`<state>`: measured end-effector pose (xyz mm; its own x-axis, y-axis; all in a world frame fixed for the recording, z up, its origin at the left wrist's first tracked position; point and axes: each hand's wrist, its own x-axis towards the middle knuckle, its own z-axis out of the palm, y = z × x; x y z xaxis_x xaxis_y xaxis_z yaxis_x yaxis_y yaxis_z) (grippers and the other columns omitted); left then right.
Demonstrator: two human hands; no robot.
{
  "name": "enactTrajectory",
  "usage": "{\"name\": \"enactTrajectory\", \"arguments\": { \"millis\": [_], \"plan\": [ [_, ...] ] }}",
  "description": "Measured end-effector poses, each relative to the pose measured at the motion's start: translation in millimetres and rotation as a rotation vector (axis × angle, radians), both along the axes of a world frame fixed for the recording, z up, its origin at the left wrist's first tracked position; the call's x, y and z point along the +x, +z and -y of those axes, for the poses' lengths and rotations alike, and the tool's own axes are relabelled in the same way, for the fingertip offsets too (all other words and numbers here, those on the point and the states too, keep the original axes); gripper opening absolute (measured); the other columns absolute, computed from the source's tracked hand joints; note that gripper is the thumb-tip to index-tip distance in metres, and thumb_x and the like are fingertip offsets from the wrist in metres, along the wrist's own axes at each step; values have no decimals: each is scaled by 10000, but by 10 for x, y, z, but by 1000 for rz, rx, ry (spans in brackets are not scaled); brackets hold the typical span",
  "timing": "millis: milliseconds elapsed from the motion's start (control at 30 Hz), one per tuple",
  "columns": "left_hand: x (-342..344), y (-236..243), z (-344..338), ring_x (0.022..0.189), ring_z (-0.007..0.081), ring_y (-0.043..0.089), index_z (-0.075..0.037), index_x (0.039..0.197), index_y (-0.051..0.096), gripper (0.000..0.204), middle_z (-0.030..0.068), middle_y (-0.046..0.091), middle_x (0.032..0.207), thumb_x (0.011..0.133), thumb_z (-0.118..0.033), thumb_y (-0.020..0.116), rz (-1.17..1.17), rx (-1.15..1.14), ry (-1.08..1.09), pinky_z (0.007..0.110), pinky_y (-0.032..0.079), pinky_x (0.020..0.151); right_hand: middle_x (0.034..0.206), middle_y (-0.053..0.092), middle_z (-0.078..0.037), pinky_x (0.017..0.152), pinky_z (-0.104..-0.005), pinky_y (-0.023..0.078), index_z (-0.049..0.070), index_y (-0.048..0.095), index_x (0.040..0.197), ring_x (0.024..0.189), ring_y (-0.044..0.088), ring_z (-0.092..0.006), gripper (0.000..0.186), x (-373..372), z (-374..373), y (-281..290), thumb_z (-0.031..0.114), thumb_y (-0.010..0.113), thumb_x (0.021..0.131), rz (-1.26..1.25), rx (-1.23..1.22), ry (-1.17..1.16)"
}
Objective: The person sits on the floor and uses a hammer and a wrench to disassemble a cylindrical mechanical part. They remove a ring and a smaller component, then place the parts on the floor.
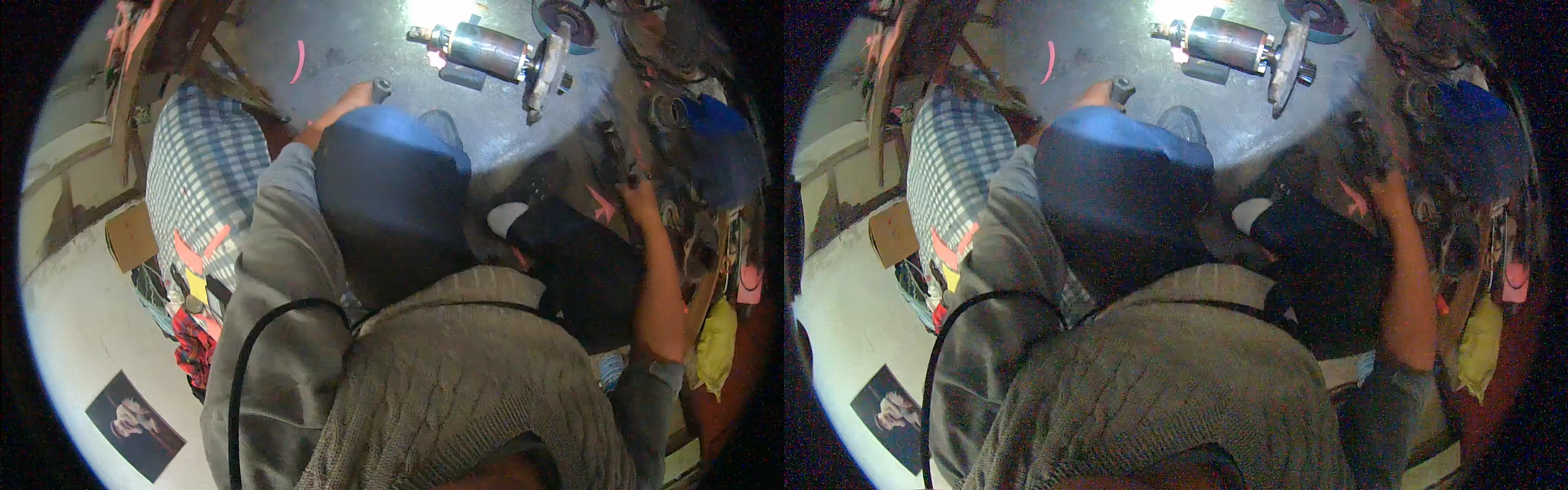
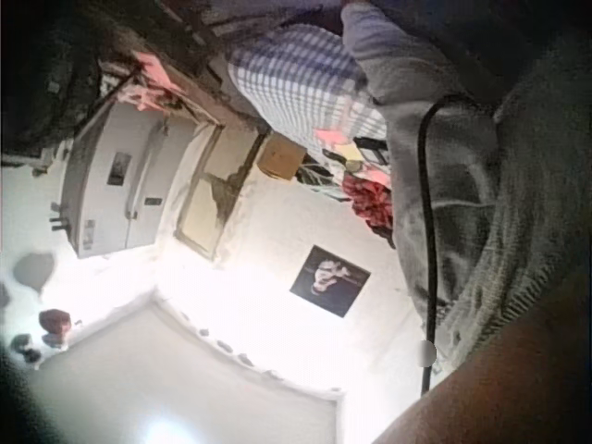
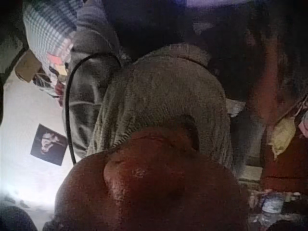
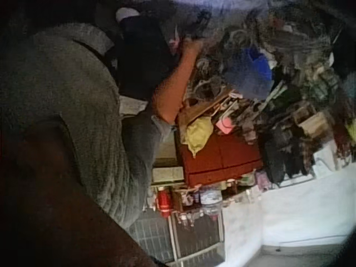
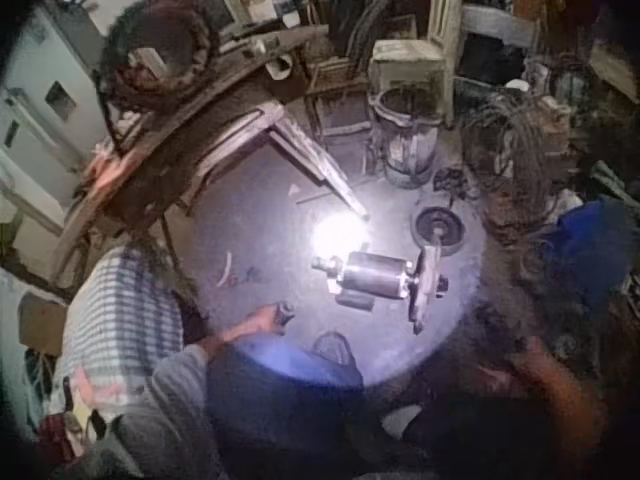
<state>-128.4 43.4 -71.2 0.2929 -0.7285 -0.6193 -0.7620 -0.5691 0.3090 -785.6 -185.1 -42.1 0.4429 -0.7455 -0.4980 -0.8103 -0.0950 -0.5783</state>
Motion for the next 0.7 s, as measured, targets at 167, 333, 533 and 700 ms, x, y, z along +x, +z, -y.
{"name": "enactTrajectory", "arguments": {
  "millis": [167,333,533,700],
  "plan": [
    [18,-322,-183,1156,410,661,-65,1289,611,507,221,691,1223,826,-232,735,66,140,-69,507,529,968,1177,699,-282,944,-478,517,-81,607,1285,1104,680,-409,526,39,-57,106,224,745,880,-256,-3,-53],
    [38,-393,-118,1115,419,673,-24,1243,595,426,243,694,1181,846,-143,692,205,198,-68,509,544,944,1222,695,-249,786,-464,561,3,567,1379,909,714,-419,510,203,-58,162,160,717,917,-313,28,-80],
    [36,-542,-48,1084,414,686,-21,1230,575,464,233,697,1125,850,-219,755,309,102,-118,499,568,901,1043,725,-268,734,-493,562,13,476,1477,864,728,-421,620,219,-86,30,140,710,918,-264,-256,176],
    [31,-487,42,1071,414,687,-34,1266,562,561,227,656,1185,828,-287,806,326,79,-154,500,570,907,1014,714,-279,709,-488,579,15,504,1458,820,724,-425,580,55,-25,-432,125,692,921,-602,-124,276]
  ]
}}
